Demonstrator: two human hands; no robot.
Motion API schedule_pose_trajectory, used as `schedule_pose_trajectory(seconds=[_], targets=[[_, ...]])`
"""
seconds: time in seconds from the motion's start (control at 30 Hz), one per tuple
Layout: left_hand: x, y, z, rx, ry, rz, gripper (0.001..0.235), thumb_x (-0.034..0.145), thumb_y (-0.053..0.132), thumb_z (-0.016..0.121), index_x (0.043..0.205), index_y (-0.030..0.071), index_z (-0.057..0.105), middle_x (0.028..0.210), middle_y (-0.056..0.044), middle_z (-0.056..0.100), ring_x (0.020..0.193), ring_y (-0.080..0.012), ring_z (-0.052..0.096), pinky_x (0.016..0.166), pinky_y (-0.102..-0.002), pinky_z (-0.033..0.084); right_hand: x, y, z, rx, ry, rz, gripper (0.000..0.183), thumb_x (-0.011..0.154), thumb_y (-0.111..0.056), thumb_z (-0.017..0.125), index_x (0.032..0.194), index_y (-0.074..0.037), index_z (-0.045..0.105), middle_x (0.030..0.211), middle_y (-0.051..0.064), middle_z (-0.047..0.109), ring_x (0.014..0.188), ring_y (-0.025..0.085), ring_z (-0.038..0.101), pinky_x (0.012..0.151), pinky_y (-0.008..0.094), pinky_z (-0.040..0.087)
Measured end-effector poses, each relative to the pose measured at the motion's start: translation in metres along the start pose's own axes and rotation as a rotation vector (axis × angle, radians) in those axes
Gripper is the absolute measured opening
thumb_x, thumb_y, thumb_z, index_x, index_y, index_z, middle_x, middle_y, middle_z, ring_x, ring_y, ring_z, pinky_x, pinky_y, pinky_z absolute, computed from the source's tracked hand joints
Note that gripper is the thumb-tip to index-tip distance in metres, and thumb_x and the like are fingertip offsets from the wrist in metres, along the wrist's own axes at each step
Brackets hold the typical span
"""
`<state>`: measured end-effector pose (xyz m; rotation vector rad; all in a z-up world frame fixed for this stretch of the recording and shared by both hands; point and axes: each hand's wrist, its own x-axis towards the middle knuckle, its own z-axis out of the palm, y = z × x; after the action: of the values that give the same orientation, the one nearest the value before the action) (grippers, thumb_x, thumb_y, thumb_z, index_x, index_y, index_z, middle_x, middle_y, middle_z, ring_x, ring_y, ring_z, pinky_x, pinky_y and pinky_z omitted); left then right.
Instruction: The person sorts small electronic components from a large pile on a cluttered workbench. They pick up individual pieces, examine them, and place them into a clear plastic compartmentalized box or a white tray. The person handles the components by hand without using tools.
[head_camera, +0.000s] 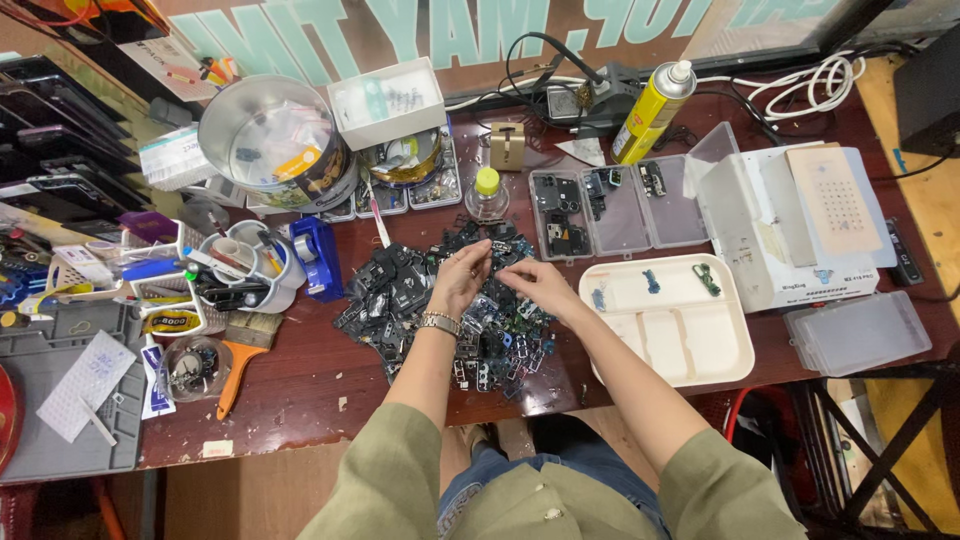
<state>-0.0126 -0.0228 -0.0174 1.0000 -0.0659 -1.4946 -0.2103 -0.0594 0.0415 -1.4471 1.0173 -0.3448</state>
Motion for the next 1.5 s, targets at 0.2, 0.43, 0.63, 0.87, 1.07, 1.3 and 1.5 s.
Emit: schedule_pose_trajectory(seconds=[0.2,0.43,0.63,0.87,1.07,1.3,1.5], targets=[[0.021,-0.02,0.023,0.08,0.035,0.089,0.021,0.091,0.012,0.078,0.108,0.0,0.075,0.095,-0.005,0.074,0.079,-0.0125,0.069,0.073,-0.026,0.059,0.006,0.012,-0.017,0.088,0.007,-0.017,0.023,0.094,-0.026,0.073,0.102,-0.004,0.078,0.089,-0.002,0.073,0.072,0.007,0.06,0.067,0.023,0.05],[0.057,-0.06,0.07,0.421,0.031,0.112,0.031,0.096,0.025,0.068,0.117,0.003,0.074,0.099,-0.004,0.076,0.08,-0.011,0.068,0.071,-0.026,0.056,0.066,0.048,-0.099,-0.081,0.406,0.082,0.022,0.088,-0.028,0.08,0.093,-0.007,0.081,0.072,0.007,0.071,0.061,0.012,0.059,0.056,0.031,0.046],[0.064,-0.089,0.09,0.835,0.157,0.33,0.035,0.097,0.023,0.067,0.12,-0.002,0.075,0.094,-0.004,0.075,0.079,-0.0076,0.065,0.07,-0.023,0.05,0.127,0.051,-0.112,-0.401,0.537,-0.137,0.021,0.08,-0.026,0.081,0.087,-0.006,0.081,0.084,0.016,0.076,0.078,0.032,0.074,0.073,0.04,0.058],[0.084,-0.085,0.107,0.759,0.202,0.235,0.032,0.1,0.022,0.063,0.118,-0.001,0.076,0.094,-0.008,0.077,0.076,-0.0158,0.065,0.067,-0.031,0.052,0.136,0.074,-0.111,-0.352,0.596,-0.163,0.015,0.089,-0.017,0.072,0.095,-0.007,0.082,0.09,0.017,0.074,0.078,0.033,0.07,0.069,0.043,0.055],[0.11,-0.112,0.149,0.753,-0.059,0.021,0.045,0.099,0.022,0.054,0.141,0.007,0.061,0.129,-0.007,0.069,0.115,-0.0137,0.065,0.09,-0.03,0.055,0.131,0.126,-0.194,0.292,0.643,0.051,0.031,0.088,0.002,0.069,0.117,-0.008,0.062,0.087,0.01,0.07,0.072,0.013,0.07,0.066,0.031,0.057],[0.133,-0.156,0.16,0.883,-0.128,0.07,0.05,0.1,0.019,0.057,0.147,0.003,0.052,0.144,-0.015,0.062,0.13,-0.019,0.059,0.108,-0.029,0.043,0.143,0.136,-0.214,-0.246,0.653,-0.056,0.027,0.083,-0.002,0.073,0.11,-0.007,0.072,0.087,0.013,0.075,0.081,0.026,0.074,0.075,0.038,0.057],[0.12,-0.146,0.152,0.704,-0.096,0.055,0.044,0.104,0.021,0.052,0.144,0.004,0.059,0.128,-0.011,0.071,0.104,-0.0144,0.062,0.089,-0.027,0.05,0.111,0.099,-0.212,-0.499,0.732,-0.305,0.03,0.08,0.002,0.069,0.11,-0.003,0.072,0.093,0.019,0.071,0.085,0.036,0.069,0.08,0.045,0.055]])
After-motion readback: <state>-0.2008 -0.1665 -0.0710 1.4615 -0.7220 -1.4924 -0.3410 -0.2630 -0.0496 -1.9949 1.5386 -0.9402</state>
